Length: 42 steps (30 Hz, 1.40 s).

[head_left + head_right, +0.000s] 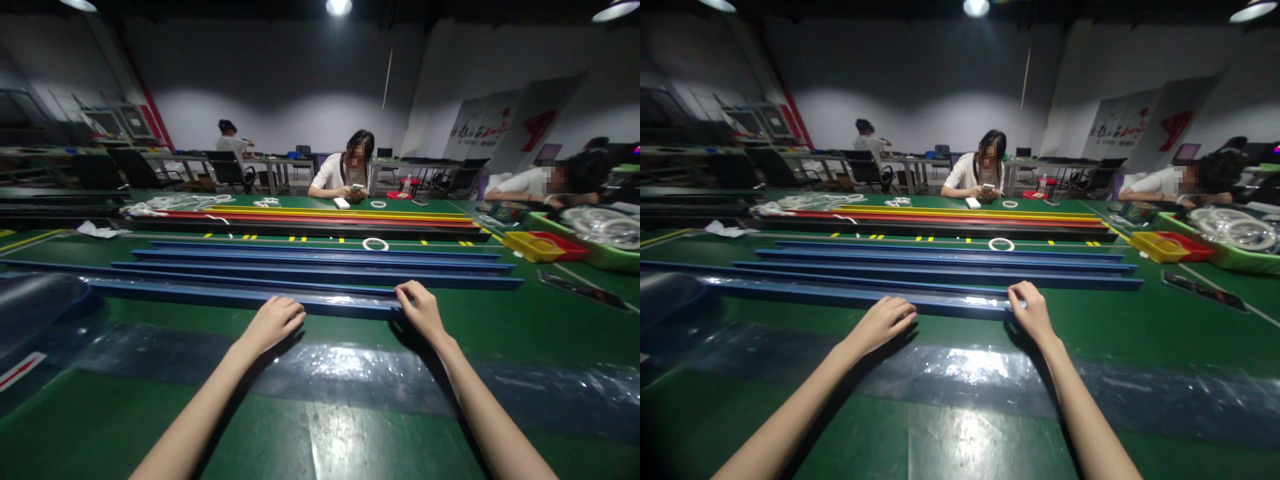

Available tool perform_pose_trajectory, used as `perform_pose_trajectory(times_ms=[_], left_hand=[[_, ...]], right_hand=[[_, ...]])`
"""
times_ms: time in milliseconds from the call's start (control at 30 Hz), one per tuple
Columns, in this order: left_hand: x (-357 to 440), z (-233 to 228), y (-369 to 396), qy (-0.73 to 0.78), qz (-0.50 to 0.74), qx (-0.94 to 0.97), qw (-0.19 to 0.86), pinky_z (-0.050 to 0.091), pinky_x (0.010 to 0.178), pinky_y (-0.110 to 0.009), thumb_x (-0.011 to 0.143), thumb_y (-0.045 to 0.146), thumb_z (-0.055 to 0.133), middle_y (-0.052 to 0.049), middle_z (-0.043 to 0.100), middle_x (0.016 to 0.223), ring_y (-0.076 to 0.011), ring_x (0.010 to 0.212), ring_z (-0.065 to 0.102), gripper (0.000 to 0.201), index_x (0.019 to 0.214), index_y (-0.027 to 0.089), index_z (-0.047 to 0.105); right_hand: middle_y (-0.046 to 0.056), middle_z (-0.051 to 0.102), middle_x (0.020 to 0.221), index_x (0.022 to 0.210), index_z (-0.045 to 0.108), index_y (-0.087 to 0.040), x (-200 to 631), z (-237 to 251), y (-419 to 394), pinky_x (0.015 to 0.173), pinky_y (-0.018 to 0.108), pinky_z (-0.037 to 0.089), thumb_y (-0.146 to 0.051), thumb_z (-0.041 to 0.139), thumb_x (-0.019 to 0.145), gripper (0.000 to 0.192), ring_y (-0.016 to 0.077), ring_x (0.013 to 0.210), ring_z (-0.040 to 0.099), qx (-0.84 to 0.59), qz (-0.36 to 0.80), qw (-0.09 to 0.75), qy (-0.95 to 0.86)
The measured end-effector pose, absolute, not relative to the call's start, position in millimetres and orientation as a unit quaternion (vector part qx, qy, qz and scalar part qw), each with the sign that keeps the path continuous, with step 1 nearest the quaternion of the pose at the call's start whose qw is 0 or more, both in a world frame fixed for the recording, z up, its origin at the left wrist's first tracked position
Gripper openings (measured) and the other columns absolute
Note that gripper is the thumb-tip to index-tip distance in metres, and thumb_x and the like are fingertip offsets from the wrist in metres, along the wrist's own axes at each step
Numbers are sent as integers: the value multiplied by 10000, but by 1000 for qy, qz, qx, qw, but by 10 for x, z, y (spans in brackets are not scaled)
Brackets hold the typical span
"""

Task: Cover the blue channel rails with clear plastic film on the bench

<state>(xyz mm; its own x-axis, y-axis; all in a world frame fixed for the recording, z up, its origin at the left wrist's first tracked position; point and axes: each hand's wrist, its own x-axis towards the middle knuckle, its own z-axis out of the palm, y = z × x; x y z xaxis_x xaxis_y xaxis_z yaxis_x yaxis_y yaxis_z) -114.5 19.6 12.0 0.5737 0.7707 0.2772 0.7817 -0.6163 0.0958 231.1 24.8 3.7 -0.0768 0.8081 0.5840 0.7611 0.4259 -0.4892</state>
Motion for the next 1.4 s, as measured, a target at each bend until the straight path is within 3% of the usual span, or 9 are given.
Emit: perform_pose_trajectory(times_ms=[133, 233, 367, 500, 833, 933, 1133, 1267, 1400], left_hand=[[-903, 109, 22, -432, -78, -889, -133, 371, 763, -257, 794, 520, 503, -5, 583, 976, -166, 888, 540, 343, 991, 248, 574], [-844, 38, -23, -430, -44, -887, -163, 369, 767, -264, 641, 567, 646, -18, 545, 1030, -201, 949, 504, 515, 1034, 251, 541], [-792, -14, 21, -430, -12, -888, -166, 353, 725, -262, 582, 548, 698, -10, 557, 935, -198, 875, 499, 495, 910, 219, 529], [-729, 9, 108, -416, 3, -889, -189, 334, 650, -238, 611, 534, 674, -1, 558, 849, -176, 796, 499, 429, 822, 199, 508], [-811, 71, 241, -441, -63, -865, -230, 340, 593, -212, 768, 372, 538, 13, 585, 775, -144, 704, 524, 188, 860, 208, 519], [-883, 81, 286, -460, -74, -861, -204, 362, 636, -221, 810, 367, 468, -5, 620, 816, -158, 745, 551, 190, 872, 217, 567], [-1054, 186, 434, -473, -92, -863, -151, 386, 676, -226, 841, 359, 385, -32, 659, 879, -175, 798, 585, 285, 874, 207, 624], [-1203, 426, 503, -506, -129, -851, -57, 392, 735, -246, 835, 296, 356, -40, 657, 929, -184, 864, 576, 308, 919, 210, 639], [-1293, 663, 481, -544, -122, -821, 121, 366, 724, -294, 807, 224, 385, -36, 632, 846, -199, 840, 544, 297, 913, 249, 661]], right_hand=[[9, 580, 623, 664, 566, -186, 2212, 114, 36, 595, 251, 374, -448, 350, 862, 393, 126, 586, 504, -524, 155, 288, -786], [11, 610, 688, 744, 598, -183, 2254, 117, -93, 568, 240, 362, -533, 488, 769, 368, 131, 621, 522, -511, 240, 153, -811], [18, 622, 773, 812, 597, -190, 2340, 78, -176, 555, 235, 351, -524, 699, 553, 435, 146, 669, 534, -523, 249, 41, -814], [4, 615, 777, 800, 577, -201, 2348, 49, -186, 542, 225, 329, -398, 729, 551, 352, 139, 674, 531, -550, 238, -10, -800], [15, 591, 761, 786, 510, -196, 2333, 10, -136, 559, 221, 327, -205, 555, 715, 84, 124, 657, 503, -540, 210, 73, -812], [32, 605, 813, 844, 511, -196, 2328, 2, -128, 603, 228, 351, -119, 472, 734, 140, 132, 700, 530, -532, 197, 99, -818], [74, 601, 949, 955, 503, -199, 2244, 104, -163, 732, 305, 396, -297, 493, 801, 183, 196, 874, 539, -519, 72, 173, -834], [116, 551, 1124, 930, 514, -195, 2136, 120, -204, 831, 394, 393, -498, 576, 718, 375, 255, 1029, 488, -493, -5, 170, -853], [143, 425, 1317, 985, 518, -180, 2068, 12, -191, 951, 455, 328, -488, 632, 650, 469, 300, 1198, 367, -467, -86, 146, -868]])
